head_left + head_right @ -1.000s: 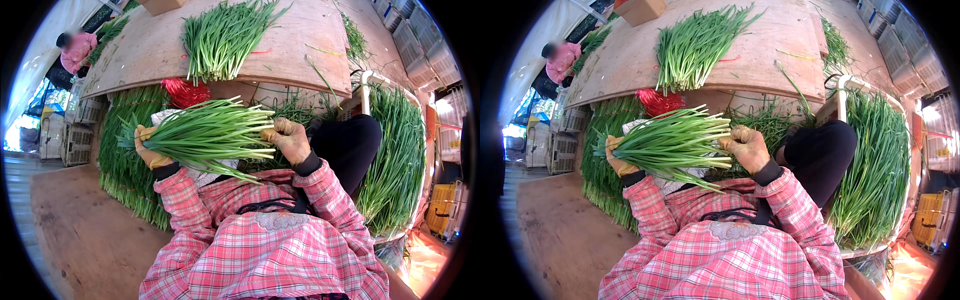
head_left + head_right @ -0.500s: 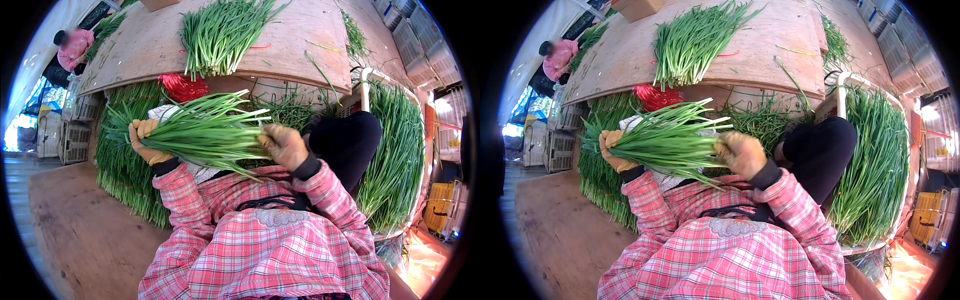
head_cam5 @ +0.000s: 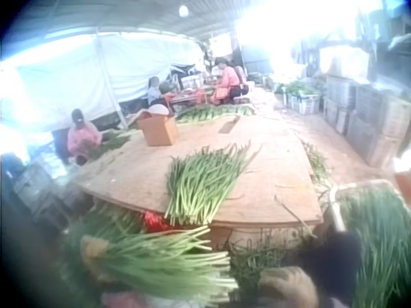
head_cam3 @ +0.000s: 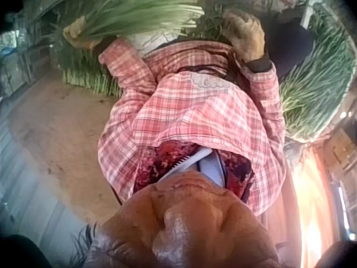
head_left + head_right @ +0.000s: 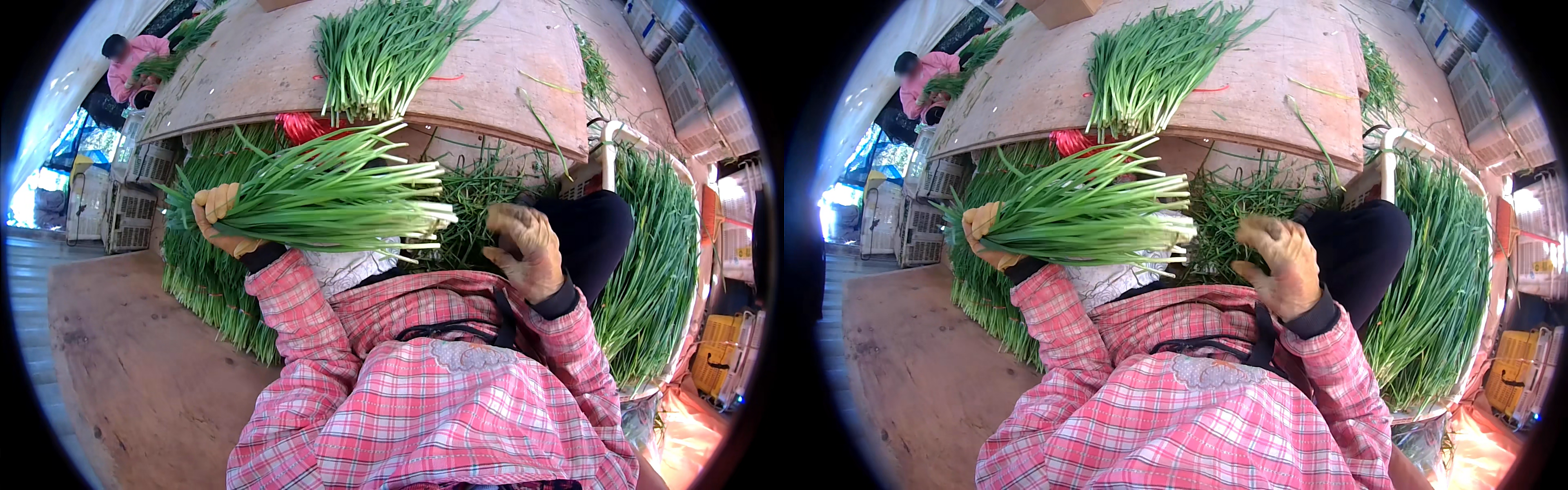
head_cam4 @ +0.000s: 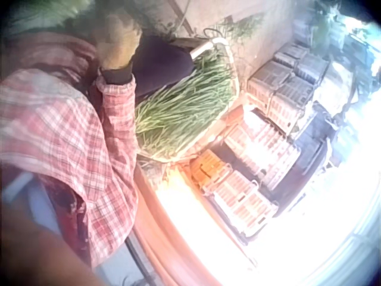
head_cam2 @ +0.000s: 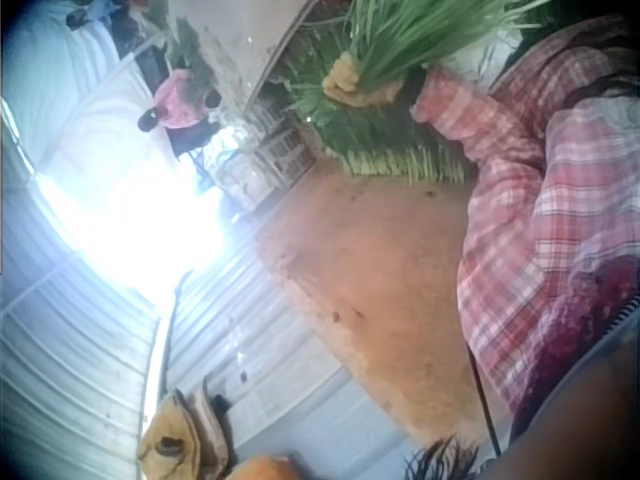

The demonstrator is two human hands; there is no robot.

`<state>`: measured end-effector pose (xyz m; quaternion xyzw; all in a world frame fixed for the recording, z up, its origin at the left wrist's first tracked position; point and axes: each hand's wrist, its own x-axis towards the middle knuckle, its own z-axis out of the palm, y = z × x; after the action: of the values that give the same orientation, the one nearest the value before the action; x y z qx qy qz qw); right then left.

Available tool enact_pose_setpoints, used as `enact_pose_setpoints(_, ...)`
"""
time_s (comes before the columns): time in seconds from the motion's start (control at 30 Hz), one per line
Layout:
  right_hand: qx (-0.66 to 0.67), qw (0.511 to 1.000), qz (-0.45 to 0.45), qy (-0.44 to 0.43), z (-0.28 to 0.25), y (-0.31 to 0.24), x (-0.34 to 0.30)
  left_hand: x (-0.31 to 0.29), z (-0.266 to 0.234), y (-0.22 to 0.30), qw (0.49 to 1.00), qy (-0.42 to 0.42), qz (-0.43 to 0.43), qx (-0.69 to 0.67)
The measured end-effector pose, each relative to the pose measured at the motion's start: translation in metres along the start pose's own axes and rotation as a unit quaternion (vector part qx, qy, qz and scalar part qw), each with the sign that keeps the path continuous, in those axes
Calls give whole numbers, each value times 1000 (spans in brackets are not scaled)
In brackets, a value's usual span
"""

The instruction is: The person bundles chives by hand, gathering stalks into a bunch, aligning the ends, and securing the bundle with a red rubber band.

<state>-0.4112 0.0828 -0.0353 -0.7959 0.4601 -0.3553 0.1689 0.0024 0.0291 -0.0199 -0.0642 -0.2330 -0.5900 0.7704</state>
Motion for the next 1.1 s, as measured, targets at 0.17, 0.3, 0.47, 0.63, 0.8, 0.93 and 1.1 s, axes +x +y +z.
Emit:
enact_pose_setpoints(0.17,-121,987,-16,-106,34,-53,40,7,-8,-11,999,-1,-24,21)
enact_pose_setpoints(0.3,-60,992,-83,-67,64,-14,-2,14,-9,12,997,-35,-59,29)
enact_pose_setpoints(0.47,-33,997,47,-54,28,21,-18,8,-1,20,993,-40,69,84)
enact_pose_setpoints(0.63,343,916,159,-132,15,-13,26,9,-17,10,993,-72,71,66)
enact_pose_setpoints(0.8,502,815,257,-131,61,-27,33,19,3,-24,997,-74,27,17)
enact_pose_setpoints(0.93,408,894,161,-93,55,-28,22,16,13,-29,996,-80,19,47)
enact_pose_setpoints(1.1,90,987,-54,-122,39,-14,23,19,0,-45,999,12,-23,45)
